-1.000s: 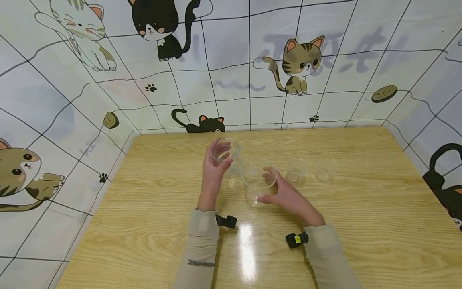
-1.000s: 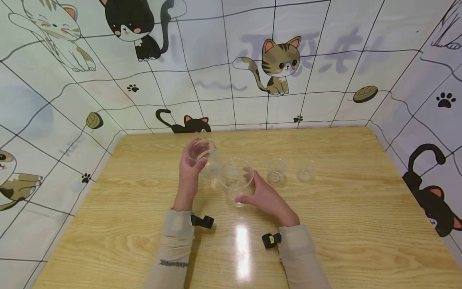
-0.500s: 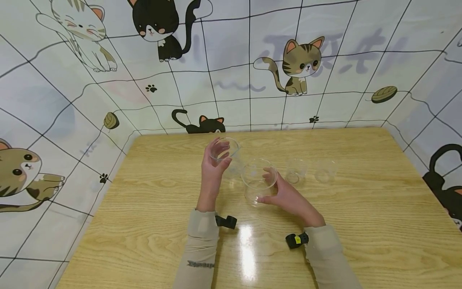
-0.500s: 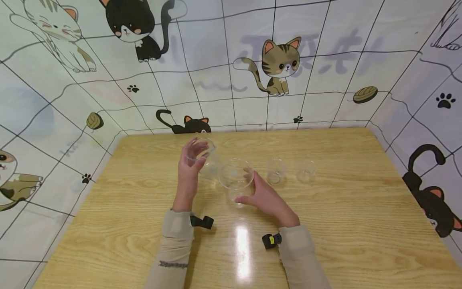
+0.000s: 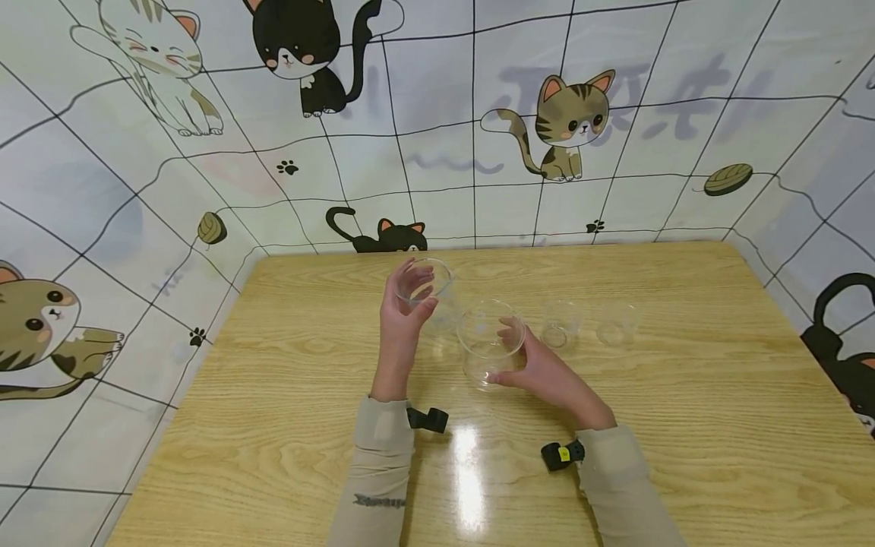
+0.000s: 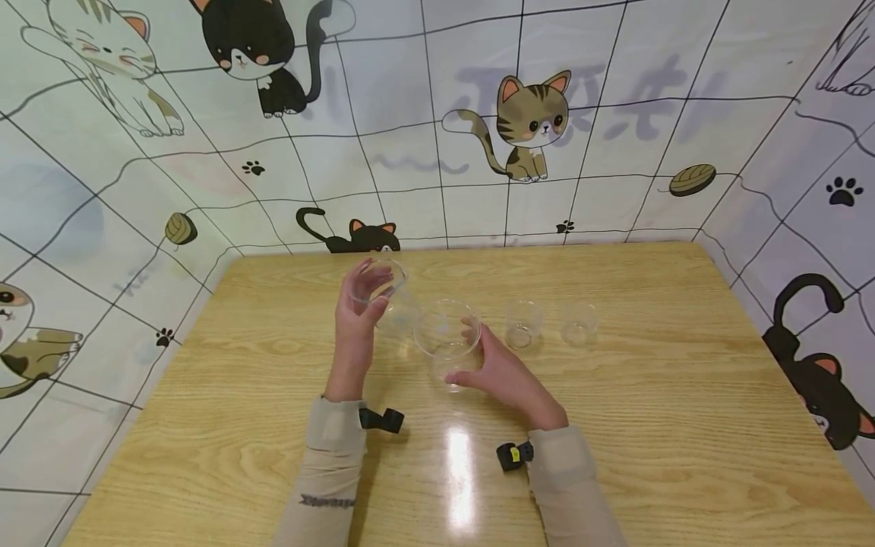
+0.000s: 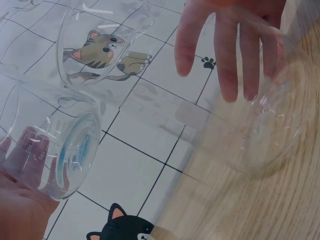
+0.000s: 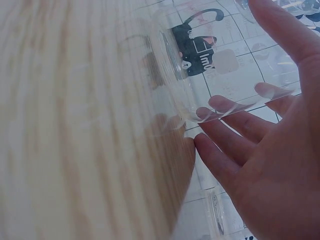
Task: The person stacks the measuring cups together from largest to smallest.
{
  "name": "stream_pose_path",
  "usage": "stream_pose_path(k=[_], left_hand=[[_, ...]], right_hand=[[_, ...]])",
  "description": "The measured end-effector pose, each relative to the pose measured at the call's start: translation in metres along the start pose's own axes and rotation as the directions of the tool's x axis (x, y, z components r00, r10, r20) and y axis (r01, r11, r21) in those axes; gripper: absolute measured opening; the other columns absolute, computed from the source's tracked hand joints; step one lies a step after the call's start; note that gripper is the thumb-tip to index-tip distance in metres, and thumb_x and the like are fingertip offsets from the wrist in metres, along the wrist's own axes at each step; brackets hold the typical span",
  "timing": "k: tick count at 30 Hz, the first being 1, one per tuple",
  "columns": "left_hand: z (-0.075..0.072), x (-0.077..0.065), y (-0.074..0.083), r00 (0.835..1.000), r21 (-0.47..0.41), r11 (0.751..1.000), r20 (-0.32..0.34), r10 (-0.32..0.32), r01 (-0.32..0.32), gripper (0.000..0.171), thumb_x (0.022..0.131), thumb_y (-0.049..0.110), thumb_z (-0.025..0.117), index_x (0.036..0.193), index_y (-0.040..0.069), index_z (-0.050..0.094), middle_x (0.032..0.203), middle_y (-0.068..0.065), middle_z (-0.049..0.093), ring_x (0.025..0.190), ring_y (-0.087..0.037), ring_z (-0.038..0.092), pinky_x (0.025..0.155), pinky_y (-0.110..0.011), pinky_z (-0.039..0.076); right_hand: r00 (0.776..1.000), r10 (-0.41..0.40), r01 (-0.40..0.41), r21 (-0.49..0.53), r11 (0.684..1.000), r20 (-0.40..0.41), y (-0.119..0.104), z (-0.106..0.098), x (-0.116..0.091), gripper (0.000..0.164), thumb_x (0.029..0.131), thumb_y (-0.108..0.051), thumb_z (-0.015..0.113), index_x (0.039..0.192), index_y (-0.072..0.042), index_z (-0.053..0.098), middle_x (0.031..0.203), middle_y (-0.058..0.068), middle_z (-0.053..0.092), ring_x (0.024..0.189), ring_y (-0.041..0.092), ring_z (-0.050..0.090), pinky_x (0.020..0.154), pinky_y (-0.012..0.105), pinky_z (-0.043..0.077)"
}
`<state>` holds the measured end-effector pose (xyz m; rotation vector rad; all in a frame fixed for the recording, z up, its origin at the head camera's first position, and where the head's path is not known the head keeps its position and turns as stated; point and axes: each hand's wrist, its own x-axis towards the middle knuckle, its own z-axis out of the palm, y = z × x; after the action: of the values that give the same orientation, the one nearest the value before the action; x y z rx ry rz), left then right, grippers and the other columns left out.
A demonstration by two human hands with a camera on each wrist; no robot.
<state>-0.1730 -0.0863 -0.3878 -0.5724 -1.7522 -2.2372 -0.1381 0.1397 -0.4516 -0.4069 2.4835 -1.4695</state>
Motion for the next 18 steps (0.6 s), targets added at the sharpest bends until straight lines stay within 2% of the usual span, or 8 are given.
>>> stream_pose_path(k=[8, 16, 18], left_hand=[[0.0022, -0.0003, 0.0042, 1.000, 0.004, 1.000, -0.002, 0.013, -0.013, 0.070, 0.079, 0.024, 0.068, 0.133, 0.001, 0.030, 0.125, -0.027, 0.041, 0.117, -0.040, 0.038, 0.098, -0.051, 0.028], [0.0030, -0.0001, 0.0060, 1.000, -0.011, 1.000, 0.002, 0.022, -0.022, 0.075, 0.078, 0.024, 0.069, 0.133, -0.004, 0.027, 0.125, -0.030, 0.039, 0.116, -0.042, 0.036, 0.098, -0.054, 0.026], [0.0031, -0.0003, 0.0060, 1.000, -0.012, 1.000, -0.001, 0.018, -0.018, 0.073, 0.078, 0.024, 0.069, 0.133, -0.002, 0.029, 0.125, -0.028, 0.040, 0.116, -0.041, 0.037, 0.098, -0.054, 0.026]], right_hand=[[1.000, 0.006, -0.006, 0.009, 1.000, 0.003, -0.0004, 0.0001, -0.0003, 0.089, 0.071, -0.036, 0.074, 0.140, -0.026, 0.019, 0.135, 0.002, 0.038, 0.121, 0.024, 0.038, 0.094, 0.049, 0.033], [1.000, 0.003, -0.003, 0.006, 1.000, 0.004, -0.0014, -0.0004, 0.0003, 0.089, 0.070, -0.037, 0.074, 0.140, -0.026, 0.019, 0.135, 0.003, 0.038, 0.121, 0.025, 0.038, 0.095, 0.049, 0.033], [1.000, 0.001, -0.001, 0.003, 1.000, 0.003, -0.0012, -0.0003, 0.0003, 0.090, 0.070, -0.038, 0.074, 0.140, -0.026, 0.019, 0.135, 0.003, 0.038, 0.121, 0.025, 0.038, 0.095, 0.049, 0.032]])
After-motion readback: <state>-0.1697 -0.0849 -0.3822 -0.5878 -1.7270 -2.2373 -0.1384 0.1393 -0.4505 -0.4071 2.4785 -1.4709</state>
